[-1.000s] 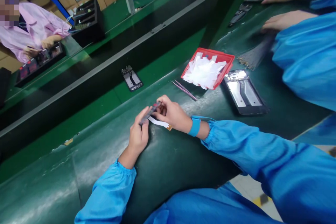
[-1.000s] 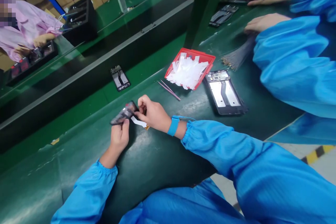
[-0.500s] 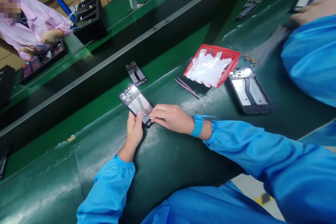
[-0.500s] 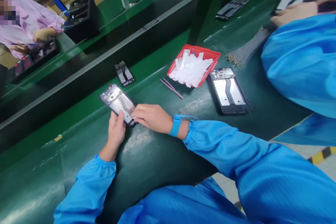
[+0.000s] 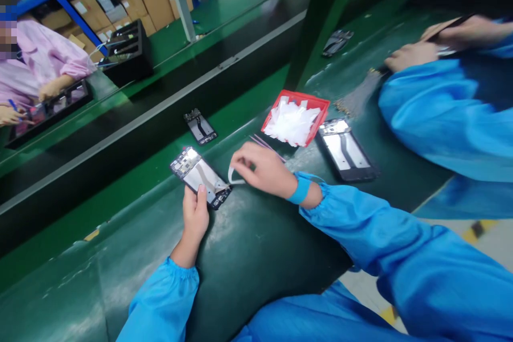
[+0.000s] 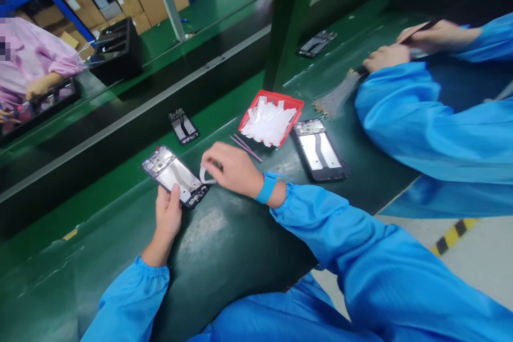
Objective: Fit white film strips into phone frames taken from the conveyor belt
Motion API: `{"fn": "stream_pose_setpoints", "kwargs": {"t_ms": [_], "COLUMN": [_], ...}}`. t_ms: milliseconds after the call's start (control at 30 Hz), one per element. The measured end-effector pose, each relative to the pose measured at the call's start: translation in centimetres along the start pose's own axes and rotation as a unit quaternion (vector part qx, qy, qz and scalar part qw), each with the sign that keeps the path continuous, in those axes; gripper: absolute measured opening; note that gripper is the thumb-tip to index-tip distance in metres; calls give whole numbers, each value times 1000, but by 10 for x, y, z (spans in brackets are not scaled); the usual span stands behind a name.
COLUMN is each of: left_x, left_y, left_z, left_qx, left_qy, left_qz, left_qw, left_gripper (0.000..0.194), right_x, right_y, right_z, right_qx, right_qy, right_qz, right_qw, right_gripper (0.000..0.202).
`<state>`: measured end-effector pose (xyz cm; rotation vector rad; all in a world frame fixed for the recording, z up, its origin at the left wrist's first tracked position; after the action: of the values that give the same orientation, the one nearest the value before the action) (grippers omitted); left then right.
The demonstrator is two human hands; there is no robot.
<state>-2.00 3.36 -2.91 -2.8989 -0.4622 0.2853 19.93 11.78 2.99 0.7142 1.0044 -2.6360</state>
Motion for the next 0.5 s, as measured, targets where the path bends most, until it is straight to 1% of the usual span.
{"fn": "stream_pose_setpoints", "kwargs": {"t_ms": [67, 133, 167, 200, 233, 267, 300, 333, 367, 400, 433, 467, 500], "left_x": [0, 0, 0, 0, 0, 1, 1, 2, 3, 5, 6, 7, 8], "left_y": [-1, -2, -3, -3, -2, -2, -2, -1, -1, 0, 0, 1, 1], "left_z": [5, 9, 11, 12, 12, 11, 10, 7, 4, 0, -4, -9, -13], "left_qx": [-7, -15, -18, -20, -22, -25, -30, -37, -48, -61, -77, -93, -108], "left_qy": [31, 54, 65, 76, 88, 100, 115, 131, 150, 172, 197, 224, 252], "left_qz": [-11, -21, -26, -31, -36, -41, -45, -49, -50, -49, -46, -40, -31], "left_qw": [999, 998, 997, 996, 995, 994, 992, 990, 986, 982, 976, 969, 961], "left_gripper": [54, 53, 53, 52, 52, 52, 52, 52, 52, 52, 52, 51, 51], "right_x": [-30, -58, -68, -74, -76, -73, -66, -55, -41, -26, -11, 3, 14], "right_y": [-11, -18, -20, -22, -22, -21, -19, -16, -11, -5, 2, 9, 16], "right_z": [-20, -41, -51, -57, -60, -59, -53, -44, -32, -18, -4, 8, 18], "right_qx": [52, 72, 88, 99, 109, 113, 106, 87, 54, 1, -59, -105, -129], "right_qy": [65, 171, 222, 272, 310, 331, 333, 314, 278, 229, 168, 98, 30], "right_qz": [-98, -165, -178, -171, -160, -145, -126, -102, -71, -22, 37, 94, 126], "right_qw": [992, 969, 955, 942, 931, 926, 929, 940, 956, 973, 983, 985, 983], "right_gripper": [12, 12, 12, 12, 18, 28, 38, 45, 49, 49, 48, 46, 42]}}
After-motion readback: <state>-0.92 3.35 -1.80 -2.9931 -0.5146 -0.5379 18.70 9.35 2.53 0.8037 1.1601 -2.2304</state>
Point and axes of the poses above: each hand's wrist, its own y-axis away from the middle knuckle, its own x-axis out of the palm, z = x × y, the point moved 1 cm from there along -y, towards the middle knuckle, and after that the axes turned 6 degrees about x, right-handed, at the moved point
